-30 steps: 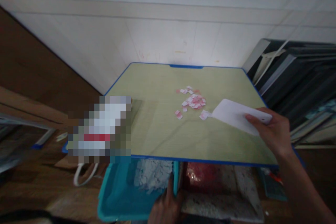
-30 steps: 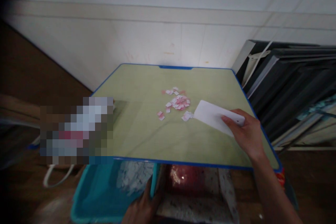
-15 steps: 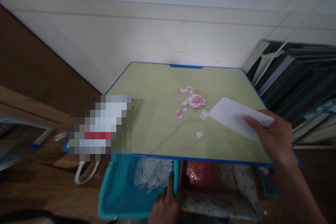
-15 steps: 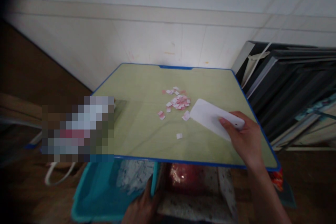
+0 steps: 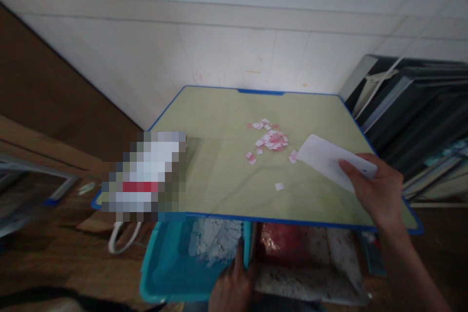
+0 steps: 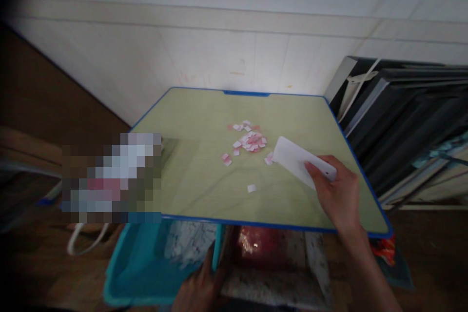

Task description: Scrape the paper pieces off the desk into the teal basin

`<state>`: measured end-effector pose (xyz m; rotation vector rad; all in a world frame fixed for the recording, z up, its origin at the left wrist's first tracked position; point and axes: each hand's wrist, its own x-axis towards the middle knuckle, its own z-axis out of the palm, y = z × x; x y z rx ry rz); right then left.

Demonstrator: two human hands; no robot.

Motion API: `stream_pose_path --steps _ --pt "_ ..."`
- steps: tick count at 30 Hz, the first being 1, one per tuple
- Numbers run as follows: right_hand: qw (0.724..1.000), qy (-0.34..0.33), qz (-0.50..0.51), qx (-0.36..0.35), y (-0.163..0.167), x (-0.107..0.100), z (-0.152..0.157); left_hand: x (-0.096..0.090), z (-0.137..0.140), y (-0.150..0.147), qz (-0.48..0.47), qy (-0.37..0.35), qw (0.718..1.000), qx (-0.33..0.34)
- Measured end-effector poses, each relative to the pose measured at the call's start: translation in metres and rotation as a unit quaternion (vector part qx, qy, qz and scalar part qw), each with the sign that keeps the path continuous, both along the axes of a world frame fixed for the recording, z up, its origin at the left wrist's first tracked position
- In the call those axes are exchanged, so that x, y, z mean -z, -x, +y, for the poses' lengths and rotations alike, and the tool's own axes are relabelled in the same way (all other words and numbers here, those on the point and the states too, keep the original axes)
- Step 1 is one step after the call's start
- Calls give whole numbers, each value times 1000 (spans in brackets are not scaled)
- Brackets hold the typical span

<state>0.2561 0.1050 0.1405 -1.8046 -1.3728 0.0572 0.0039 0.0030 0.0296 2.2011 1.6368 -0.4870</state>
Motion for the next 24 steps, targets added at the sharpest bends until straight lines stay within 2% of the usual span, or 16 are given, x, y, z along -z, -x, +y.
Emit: stream_pose_path --steps 6,11,13,16,24 --pt "1000 -7 -13 24 0 2 -1 -4 0 1 -28 -4 1000 0" --pt "998 54 -5 -37 8 -2 -12 -1 -1 0 -25 -18 1000 -1" --pt "999 41 2 -27 9 -4 -15 0 -1 -1 -21 -13 1000 -9" --pt "999 -3 22 23 6 -5 -16 0 0 -1 -19 -8 1000 -10" --pt "1000 27 6 -14 7 -2 -16 0 -1 -2 -1 -23 1000 -7"
